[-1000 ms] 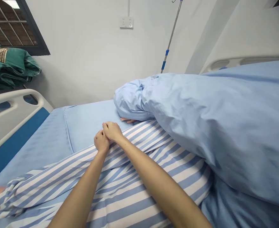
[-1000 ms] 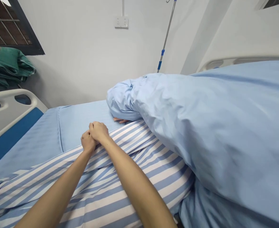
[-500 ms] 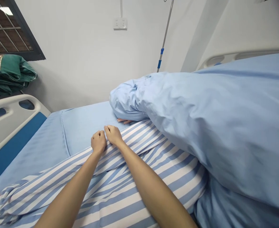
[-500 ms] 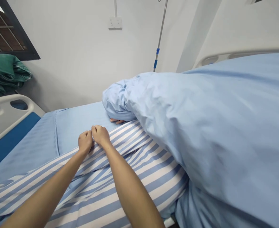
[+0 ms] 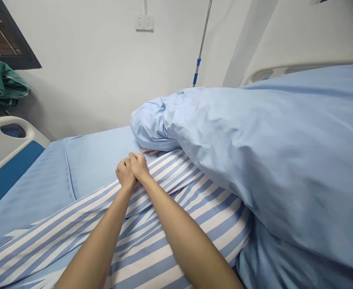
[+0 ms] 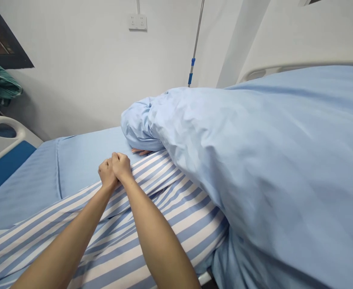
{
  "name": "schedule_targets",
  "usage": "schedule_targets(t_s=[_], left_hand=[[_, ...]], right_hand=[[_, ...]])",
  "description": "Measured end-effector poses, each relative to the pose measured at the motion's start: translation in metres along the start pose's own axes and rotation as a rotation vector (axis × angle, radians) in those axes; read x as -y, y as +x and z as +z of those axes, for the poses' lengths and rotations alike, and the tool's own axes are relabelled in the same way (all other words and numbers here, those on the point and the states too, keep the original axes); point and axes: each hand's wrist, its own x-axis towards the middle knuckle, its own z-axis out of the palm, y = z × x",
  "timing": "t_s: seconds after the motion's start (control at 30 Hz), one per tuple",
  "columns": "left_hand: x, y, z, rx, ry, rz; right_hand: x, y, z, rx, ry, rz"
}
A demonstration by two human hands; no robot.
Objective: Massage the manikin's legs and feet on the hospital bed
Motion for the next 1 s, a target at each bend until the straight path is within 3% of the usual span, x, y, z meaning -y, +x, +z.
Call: schedule_targets(t_s=[0.1, 0.2, 0.3, 0.4, 0.5, 0.67, 0.8, 1.0], left_hand=[[0.0, -0.002, -0.002, 0.025, 0.123, 0.041], [-0.001, -0.002, -0.003, 0.065, 0.238, 0.08], [-0.002, -0.003, -0.003, 0.093, 0.301, 0.122], [-0.003, -0.005, -0.002, 0.114, 0.321, 0.117], [-0.004, -0.006, 0.0, 0.087, 0.29, 0.086], [-0.004, -0.006, 0.003, 0.076, 0.271, 0.1], [-0.004, -0.006, 0.002, 0.107, 0.229, 0.109], [-0.033, 0.007, 0.014, 0.169, 0.117, 0.141]], right_hand=[[0.001, -0.003, -0.001, 0.003, -0.115, 0.006], [0.01, -0.005, -0.007, 0.05, -0.39, 0.001], [0.029, 0.0, -0.021, 0.188, -0.695, -0.09], [0.041, 0.01, -0.036, 0.339, -0.818, -0.239], [0.032, 0.016, -0.045, 0.317, -0.771, -0.265], [-0.001, 0.014, -0.045, 0.161, -0.675, -0.124], [-0.01, 0.018, -0.046, 0.113, -0.411, -0.126], [-0.01, 0.027, -0.05, 0.053, -0.208, -0.099]])
